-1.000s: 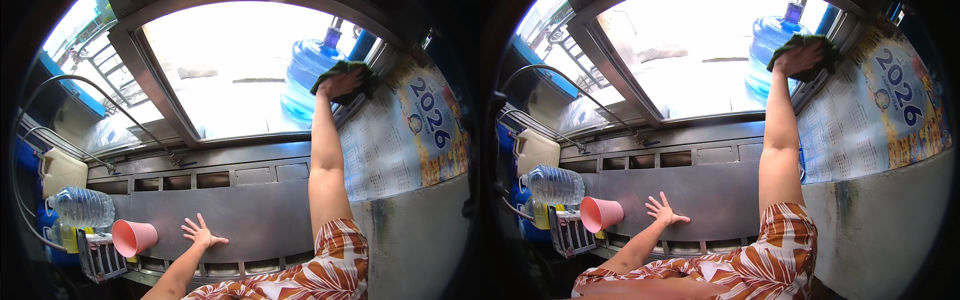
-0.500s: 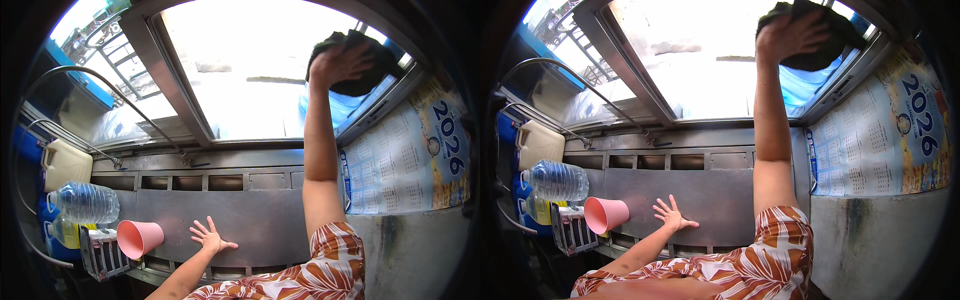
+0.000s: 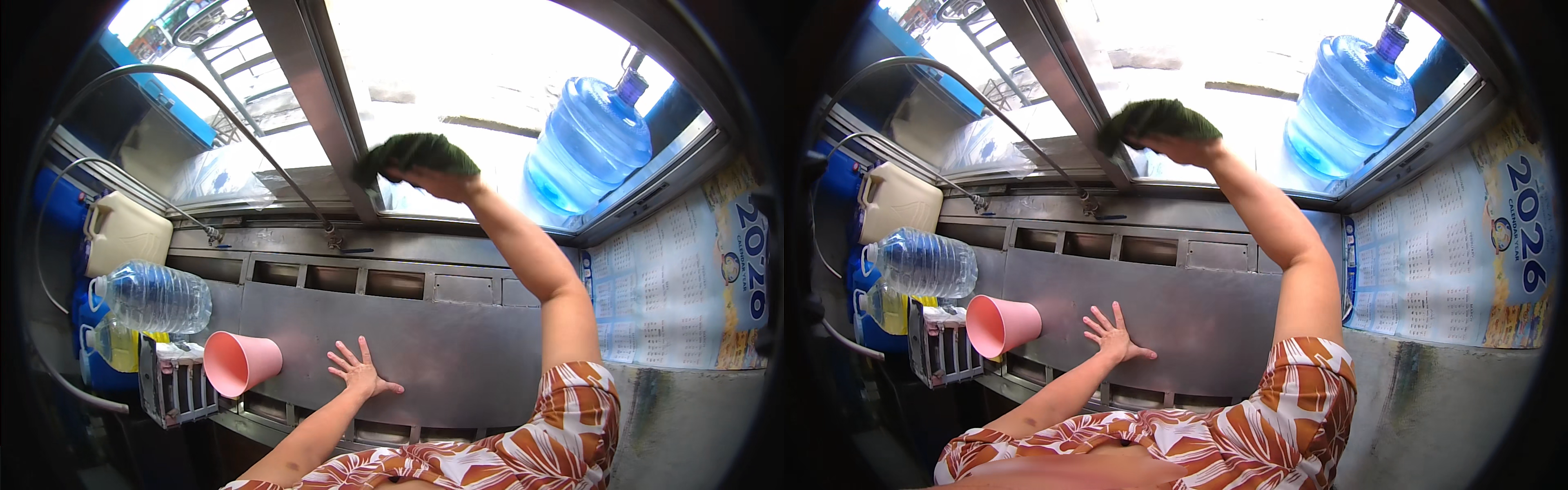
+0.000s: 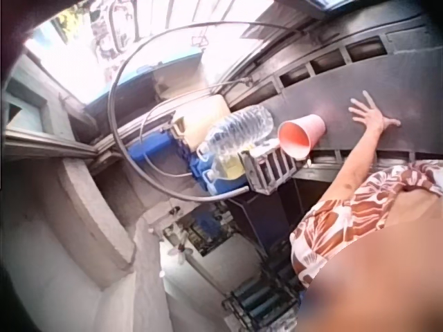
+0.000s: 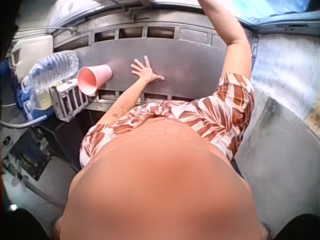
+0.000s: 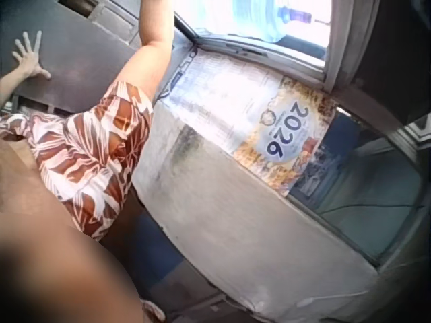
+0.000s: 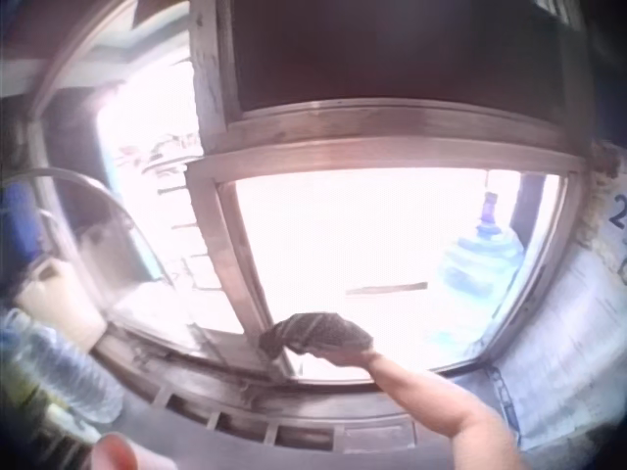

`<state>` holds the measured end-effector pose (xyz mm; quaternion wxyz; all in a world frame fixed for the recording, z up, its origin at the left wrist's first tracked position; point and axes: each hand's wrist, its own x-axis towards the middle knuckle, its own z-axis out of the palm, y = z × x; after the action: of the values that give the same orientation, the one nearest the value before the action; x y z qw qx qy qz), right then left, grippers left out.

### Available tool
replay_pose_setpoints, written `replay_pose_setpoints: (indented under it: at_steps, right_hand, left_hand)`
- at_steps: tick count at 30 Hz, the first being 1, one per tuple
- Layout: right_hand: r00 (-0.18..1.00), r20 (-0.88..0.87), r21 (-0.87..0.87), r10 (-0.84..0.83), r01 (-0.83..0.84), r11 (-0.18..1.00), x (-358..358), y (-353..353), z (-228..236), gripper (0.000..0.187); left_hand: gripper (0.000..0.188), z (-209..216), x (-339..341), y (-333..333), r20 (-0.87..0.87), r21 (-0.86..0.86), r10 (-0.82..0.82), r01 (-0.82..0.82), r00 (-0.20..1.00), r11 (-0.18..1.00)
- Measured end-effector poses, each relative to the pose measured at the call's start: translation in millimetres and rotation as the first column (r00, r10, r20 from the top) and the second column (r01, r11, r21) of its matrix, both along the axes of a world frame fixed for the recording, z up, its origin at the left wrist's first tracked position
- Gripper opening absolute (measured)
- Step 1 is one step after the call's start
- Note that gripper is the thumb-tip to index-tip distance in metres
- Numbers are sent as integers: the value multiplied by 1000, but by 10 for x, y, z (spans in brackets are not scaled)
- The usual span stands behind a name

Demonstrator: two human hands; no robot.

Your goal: The person scrubs a stainless steel counter with a yellow sponge, then wipes the counter and a window with a green cloth. They rinse the cloth in a sink and continue wiping the counter and window. The person receives two blue water jugs from a man outside and places them on the floor.

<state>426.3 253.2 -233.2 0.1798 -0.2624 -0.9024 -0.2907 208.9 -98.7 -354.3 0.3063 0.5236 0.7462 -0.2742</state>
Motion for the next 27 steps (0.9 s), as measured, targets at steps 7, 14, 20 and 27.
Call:
replay_pose_setpoints:
  at_steps: [7, 14, 20, 27]
  right_hand:
    - [832, -552, 275, -59, 248, 929, -908, 247, 1185, 47]
    - [995, -102, -612, 13, -73, 787, -432, -237, -1373, 42]
    - [982, -65, -439, 179, -189, 878, -357, -56, -1031, 29]
    - [805, -547, 340, 230, -38, 940, -777, 32, 1296, 34]
  left_hand:
    - [165, 0, -9, 10, 12, 2, 2, -2, 1000, 1000]
    - [163, 16, -29, 6, 27, 6, 5, -6, 1000, 1000]
    - [160, 93, -42, 5, 44, 8, 6, -7, 999, 1000]
    - [162, 92, -39, -12, 48, -3, 26, -26, 999, 1000]
